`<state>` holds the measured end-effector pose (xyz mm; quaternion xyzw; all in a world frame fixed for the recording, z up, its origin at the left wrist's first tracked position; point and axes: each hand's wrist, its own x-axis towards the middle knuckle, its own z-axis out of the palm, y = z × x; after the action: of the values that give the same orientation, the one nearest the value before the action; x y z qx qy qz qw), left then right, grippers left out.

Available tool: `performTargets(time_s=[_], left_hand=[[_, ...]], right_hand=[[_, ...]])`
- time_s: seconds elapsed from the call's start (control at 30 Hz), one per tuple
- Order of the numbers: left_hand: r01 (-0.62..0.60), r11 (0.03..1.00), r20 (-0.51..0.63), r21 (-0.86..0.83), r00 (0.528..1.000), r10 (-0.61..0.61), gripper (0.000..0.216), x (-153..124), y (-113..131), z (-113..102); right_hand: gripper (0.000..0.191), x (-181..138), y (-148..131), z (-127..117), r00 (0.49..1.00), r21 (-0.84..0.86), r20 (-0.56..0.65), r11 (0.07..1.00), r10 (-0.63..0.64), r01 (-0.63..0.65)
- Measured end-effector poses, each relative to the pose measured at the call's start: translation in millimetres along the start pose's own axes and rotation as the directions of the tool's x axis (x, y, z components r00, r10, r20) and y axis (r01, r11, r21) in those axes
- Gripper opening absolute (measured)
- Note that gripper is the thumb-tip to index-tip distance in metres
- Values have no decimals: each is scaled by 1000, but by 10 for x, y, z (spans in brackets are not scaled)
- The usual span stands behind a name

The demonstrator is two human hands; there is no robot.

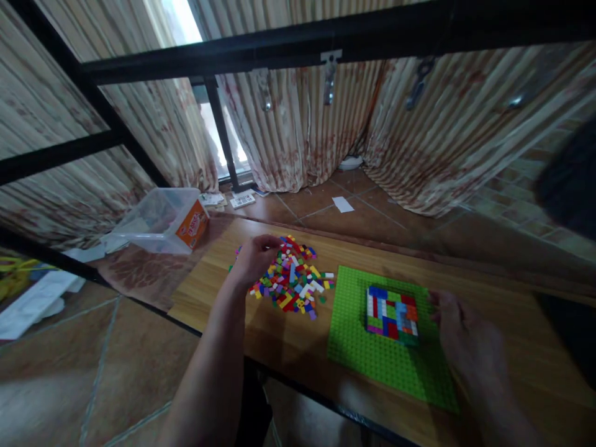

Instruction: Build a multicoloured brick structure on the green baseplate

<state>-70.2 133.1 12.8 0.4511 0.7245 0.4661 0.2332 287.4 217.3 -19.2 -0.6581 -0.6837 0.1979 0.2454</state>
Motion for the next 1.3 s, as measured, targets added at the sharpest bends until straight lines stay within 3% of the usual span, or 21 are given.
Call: performTargets(time_s=[0.13, 0.33, 0.47, 0.63, 0.7, 1.03, 1.3], left_hand=[[-73, 964, 115, 254, 992, 45, 21, -34, -75, -154], [-146, 852, 208, 503, 977, 44, 37, -101, -40, -81], [-247, 824, 288, 510, 952, 107, 42, -129, -16, -19], [-444, 787, 496, 429, 844, 205, 38, -232, 37, 146], [-476, 762, 533, 439, 821, 205, 34, -263, 55, 192], [-503, 702, 530, 504, 822, 208, 19, -277, 92, 267], [-474, 752, 470, 458, 847, 248, 10, -226, 28, 262]], right_hand=[[55, 27, -29, 2, 1000, -34, 20, 999, 24, -24], [55, 48, -34, 38, 1000, -80, 17, 997, -1, 2], [52, 51, -22, 73, 1000, -96, 8, 995, -11, 12], [50, 35, -58, 116, 999, -90, 0, 995, -36, 35], [51, 32, -76, 134, 999, -90, -10, 995, -49, 48], [46, 23, -89, 156, 984, -80, -61, 983, -168, 163], [51, 51, -59, 148, 974, -3, -147, 985, -171, 173]])
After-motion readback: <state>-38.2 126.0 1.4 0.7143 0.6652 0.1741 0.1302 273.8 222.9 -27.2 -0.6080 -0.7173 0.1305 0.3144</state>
